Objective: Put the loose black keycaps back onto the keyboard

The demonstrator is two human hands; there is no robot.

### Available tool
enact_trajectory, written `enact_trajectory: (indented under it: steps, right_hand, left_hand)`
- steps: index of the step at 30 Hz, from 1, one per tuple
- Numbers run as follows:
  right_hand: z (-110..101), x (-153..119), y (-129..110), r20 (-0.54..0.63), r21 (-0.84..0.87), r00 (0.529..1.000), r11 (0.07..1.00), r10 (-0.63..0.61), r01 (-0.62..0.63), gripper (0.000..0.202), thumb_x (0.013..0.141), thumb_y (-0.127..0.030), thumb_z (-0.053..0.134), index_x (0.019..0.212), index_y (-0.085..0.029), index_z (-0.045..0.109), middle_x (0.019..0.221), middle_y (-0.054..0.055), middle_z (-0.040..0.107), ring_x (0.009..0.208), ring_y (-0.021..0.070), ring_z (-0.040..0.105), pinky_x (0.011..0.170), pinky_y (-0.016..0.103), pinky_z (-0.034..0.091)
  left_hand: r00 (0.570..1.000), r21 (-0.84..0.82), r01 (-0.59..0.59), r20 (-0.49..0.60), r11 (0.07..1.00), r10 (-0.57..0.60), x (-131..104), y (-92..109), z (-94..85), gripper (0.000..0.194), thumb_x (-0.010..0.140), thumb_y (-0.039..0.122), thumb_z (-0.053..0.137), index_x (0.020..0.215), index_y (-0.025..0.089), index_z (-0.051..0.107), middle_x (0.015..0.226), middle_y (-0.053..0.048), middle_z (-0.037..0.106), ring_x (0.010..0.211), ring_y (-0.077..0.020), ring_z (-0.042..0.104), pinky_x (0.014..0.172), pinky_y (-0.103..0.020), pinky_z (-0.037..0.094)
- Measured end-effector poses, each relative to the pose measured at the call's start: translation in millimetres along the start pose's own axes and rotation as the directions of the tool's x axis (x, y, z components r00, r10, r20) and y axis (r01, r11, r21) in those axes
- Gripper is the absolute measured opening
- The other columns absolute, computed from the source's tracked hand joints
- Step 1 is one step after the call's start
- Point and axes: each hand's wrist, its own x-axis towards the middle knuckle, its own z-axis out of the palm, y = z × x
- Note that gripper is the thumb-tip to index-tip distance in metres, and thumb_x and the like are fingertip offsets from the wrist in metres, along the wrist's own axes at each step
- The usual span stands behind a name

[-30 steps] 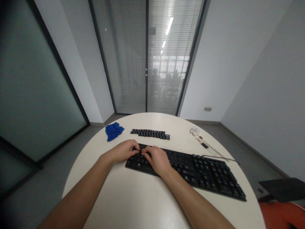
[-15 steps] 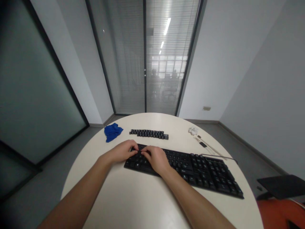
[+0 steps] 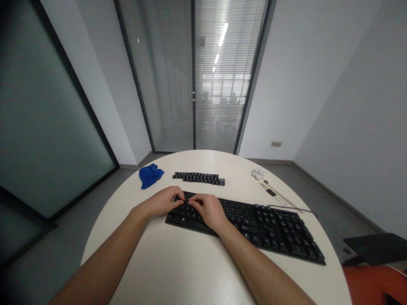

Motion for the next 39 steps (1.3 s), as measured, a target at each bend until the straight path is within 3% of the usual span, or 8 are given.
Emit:
enact_trajectory:
  steps: [8,12,16,19,24,30,39]
  right_hand:
    - [0.6,-6.4,-5.8,0.025,-0.248,0.988,0.957,-0.153,0.154,0.023,0.098,-0.030,0.055,0.106,-0.024,0.075,0.107,0.003,0.076,0.101,0.0222,0.069,0.090,0.034,0.051]
    - [-4.0,-10.9,-14.0,0.094,-0.327,0.971,0.915,-0.218,0.237,0.028,0.100,-0.031,0.049,0.111,-0.022,0.074,0.113,0.004,0.075,0.105,0.0212,0.067,0.095,0.034,0.050]
    - [-7.9,-15.5,-24.1,0.152,-0.377,0.958,0.882,-0.242,0.283,0.033,0.099,-0.035,0.050,0.119,-0.019,0.071,0.121,0.007,0.072,0.110,0.0238,0.065,0.100,0.036,0.048]
    - [-9.7,-18.0,-29.6,0.177,-0.401,0.957,0.871,-0.229,0.283,0.038,0.096,-0.037,0.054,0.123,-0.015,0.070,0.125,0.009,0.070,0.112,0.0269,0.064,0.100,0.038,0.048]
    - [-13.1,-20.6,-34.0,0.207,-0.391,0.956,0.879,-0.206,0.274,0.044,0.093,-0.040,0.059,0.127,-0.014,0.067,0.128,0.011,0.068,0.113,0.0287,0.062,0.100,0.038,0.048]
    - [-14.9,-22.0,-34.8,0.221,-0.402,0.952,0.870,-0.212,0.287,0.045,0.093,-0.043,0.059,0.127,-0.014,0.068,0.129,0.011,0.067,0.113,0.0294,0.061,0.099,0.039,0.048]
    - [-8.9,-25.4,-31.8,0.235,-0.470,0.939,0.817,-0.249,0.334,0.051,0.095,-0.049,0.056,0.131,-0.014,0.063,0.137,0.012,0.062,0.115,0.0311,0.058,0.097,0.043,0.048]
  left_hand:
    - [1.000,0.001,-0.002,0.002,1.000,0.002,-0.1,-0.9,0.2,0.013,0.084,0.025,0.061,0.091,0.020,0.070,0.098,-0.005,0.069,0.093,-0.0214,0.063,0.084,-0.031,0.048]
    - [0.999,0.002,0.011,-0.031,1.000,-0.011,0.5,0.1,0.6,0.015,0.087,0.027,0.058,0.092,0.021,0.071,0.097,-0.004,0.071,0.090,-0.0211,0.064,0.082,-0.031,0.050]
    - [0.977,0.018,0.030,-0.213,0.999,-0.025,4.1,-3.8,6.5,0.021,0.093,0.028,0.053,0.105,0.020,0.068,0.112,-0.007,0.070,0.107,-0.0228,0.063,0.097,-0.036,0.049]
    - [0.949,0.049,0.023,-0.316,0.999,-0.006,7.5,-12.4,14.5,0.032,0.098,0.032,0.047,0.122,0.018,0.064,0.136,-0.010,0.061,0.129,-0.0238,0.052,0.114,-0.041,0.038]
    - [0.963,0.005,0.018,-0.268,1.000,-0.016,13.3,-29.1,24.9,0.044,0.102,0.032,0.034,0.138,0.016,0.054,0.153,-0.010,0.046,0.143,-0.0217,0.039,0.122,-0.044,0.027]
    - [0.968,-0.072,0.058,-0.240,0.996,-0.074,21.9,-43.0,30.8,0.052,0.105,0.039,0.021,0.145,0.018,0.047,0.158,-0.009,0.039,0.146,-0.0186,0.034,0.124,-0.043,0.022]
    - [0.979,-0.052,0.155,-0.124,0.986,-0.161,21.3,-40.2,31.0,0.056,0.105,0.044,0.017,0.151,0.021,0.039,0.161,-0.007,0.033,0.147,-0.0191,0.031,0.123,-0.045,0.021]
